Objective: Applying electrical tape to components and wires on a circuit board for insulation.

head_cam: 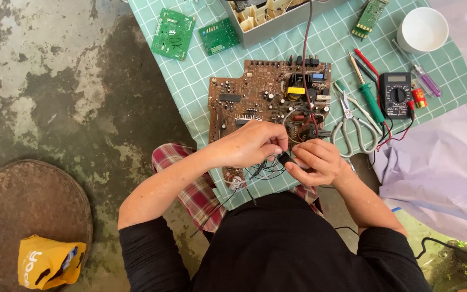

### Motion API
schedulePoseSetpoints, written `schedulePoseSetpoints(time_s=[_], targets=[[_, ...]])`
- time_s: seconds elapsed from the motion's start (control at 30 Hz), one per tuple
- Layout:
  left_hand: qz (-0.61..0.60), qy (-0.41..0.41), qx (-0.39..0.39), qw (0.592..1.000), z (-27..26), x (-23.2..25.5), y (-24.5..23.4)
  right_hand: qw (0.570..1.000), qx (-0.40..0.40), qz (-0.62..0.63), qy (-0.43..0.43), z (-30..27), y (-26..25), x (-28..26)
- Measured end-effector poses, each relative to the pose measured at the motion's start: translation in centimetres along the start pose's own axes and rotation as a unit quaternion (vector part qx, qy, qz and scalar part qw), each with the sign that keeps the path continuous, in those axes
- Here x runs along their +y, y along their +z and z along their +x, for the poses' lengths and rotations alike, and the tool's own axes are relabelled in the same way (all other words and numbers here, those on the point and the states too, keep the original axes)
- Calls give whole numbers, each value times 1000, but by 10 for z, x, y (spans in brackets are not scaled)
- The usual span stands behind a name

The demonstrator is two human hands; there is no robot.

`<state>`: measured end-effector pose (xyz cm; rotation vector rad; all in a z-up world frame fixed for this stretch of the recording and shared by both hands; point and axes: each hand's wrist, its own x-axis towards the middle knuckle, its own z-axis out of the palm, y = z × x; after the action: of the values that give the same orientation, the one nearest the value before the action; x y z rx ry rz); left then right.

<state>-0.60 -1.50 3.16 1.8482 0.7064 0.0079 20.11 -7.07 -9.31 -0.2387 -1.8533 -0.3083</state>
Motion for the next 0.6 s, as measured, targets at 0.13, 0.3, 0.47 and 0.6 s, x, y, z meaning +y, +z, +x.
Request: schedulePoseSetpoints(time_s=[0.13,0.3,0.47,0.6], targets=[[-15,-6,2,1000,2,-4,3,1000,2,-1,-3,-3,1,0],[-79,44,32,995,2,-10,10,999,15,15,40,-19,1,-3],[-155,94,36,983,3,-22,17,979,23,78,187,-50,-6,-15],[-245,121,7,962,11,-43,27,959,26,111,258,-62,-8,-21]])
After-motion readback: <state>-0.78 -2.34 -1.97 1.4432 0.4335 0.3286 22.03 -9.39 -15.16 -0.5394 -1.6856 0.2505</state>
